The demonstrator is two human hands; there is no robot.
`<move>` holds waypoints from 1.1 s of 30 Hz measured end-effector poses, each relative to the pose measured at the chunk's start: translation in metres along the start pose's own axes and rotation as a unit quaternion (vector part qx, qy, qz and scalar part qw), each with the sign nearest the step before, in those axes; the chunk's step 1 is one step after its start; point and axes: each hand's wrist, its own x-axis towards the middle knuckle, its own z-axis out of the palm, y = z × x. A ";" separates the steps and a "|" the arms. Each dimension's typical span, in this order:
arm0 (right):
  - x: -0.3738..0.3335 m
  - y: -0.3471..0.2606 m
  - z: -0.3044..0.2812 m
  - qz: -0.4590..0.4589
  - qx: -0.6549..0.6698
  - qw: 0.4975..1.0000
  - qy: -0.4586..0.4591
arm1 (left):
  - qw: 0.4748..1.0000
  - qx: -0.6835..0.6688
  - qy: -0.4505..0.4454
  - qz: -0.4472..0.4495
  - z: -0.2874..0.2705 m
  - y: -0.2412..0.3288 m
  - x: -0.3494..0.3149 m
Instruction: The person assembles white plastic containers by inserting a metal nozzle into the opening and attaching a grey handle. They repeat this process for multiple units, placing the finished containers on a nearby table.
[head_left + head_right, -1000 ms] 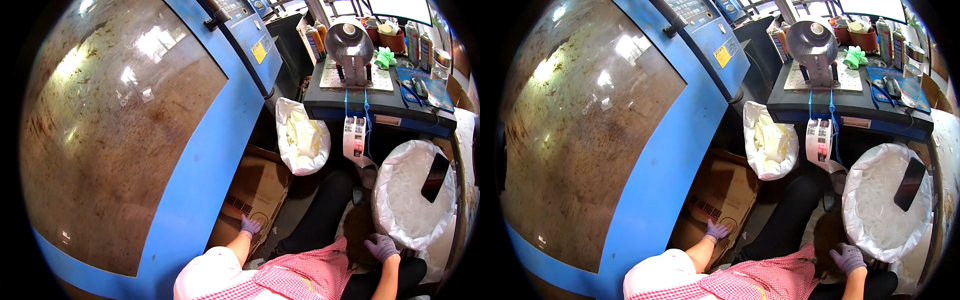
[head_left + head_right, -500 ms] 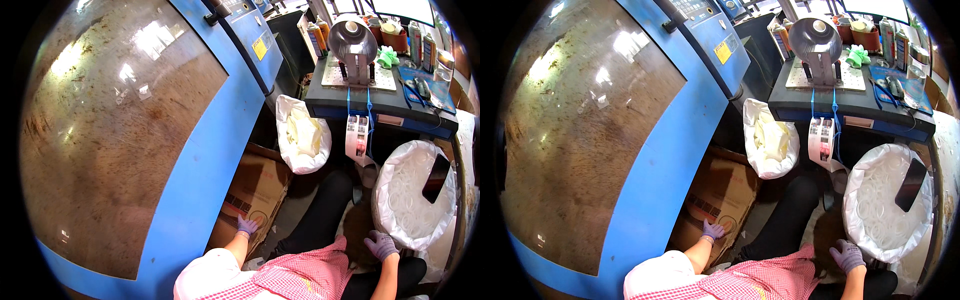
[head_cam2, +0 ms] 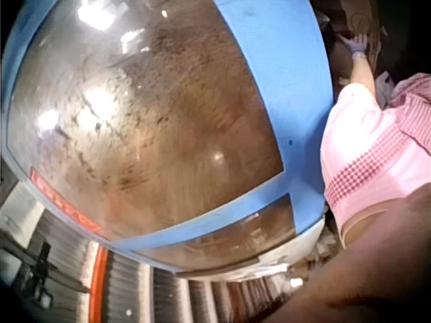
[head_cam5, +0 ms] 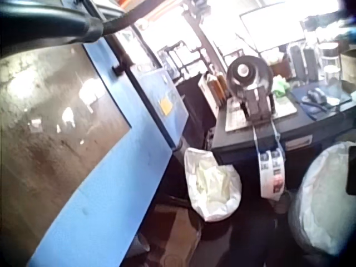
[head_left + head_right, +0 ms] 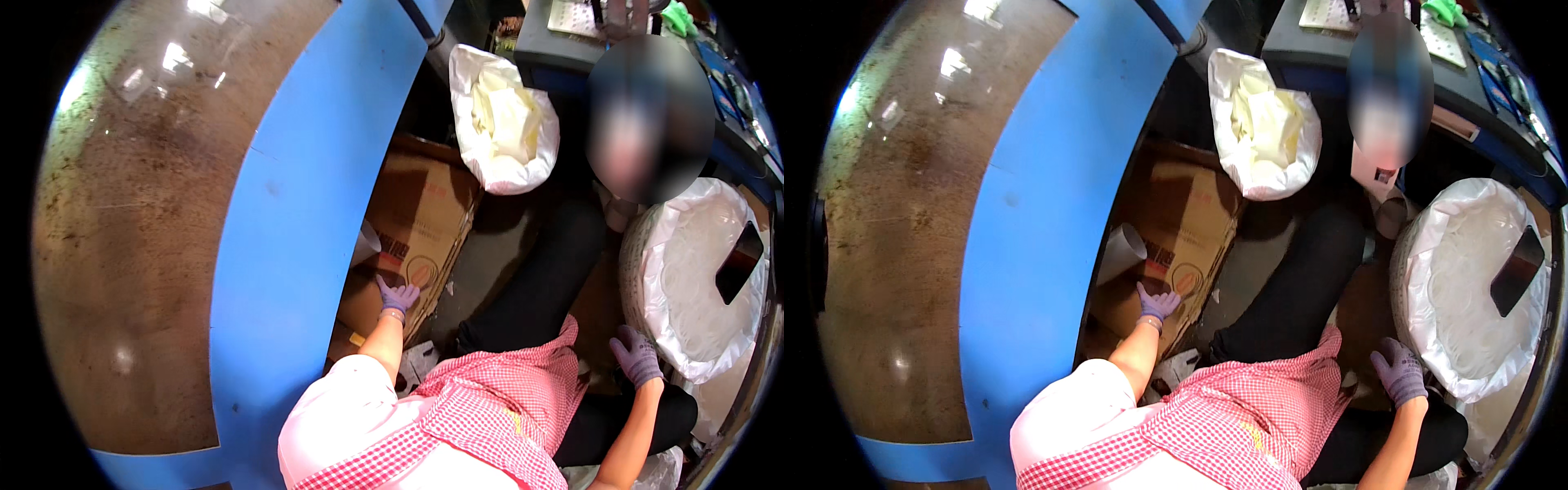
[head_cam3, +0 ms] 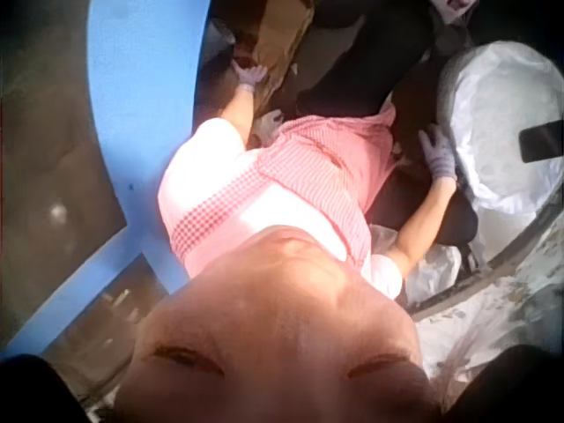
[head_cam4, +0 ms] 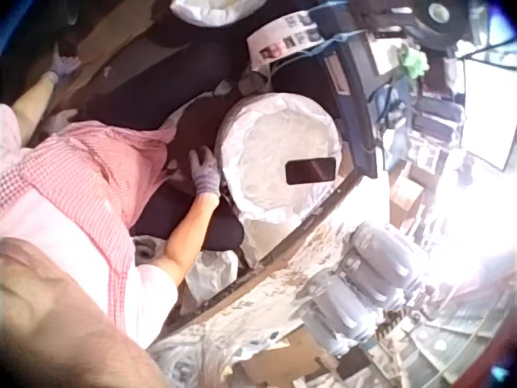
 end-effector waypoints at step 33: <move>-0.037 -0.174 -0.023 -0.137 0.267 0.953 0.047 | 0.594 0.536 0.009 0.600 0.084 0.037 -0.015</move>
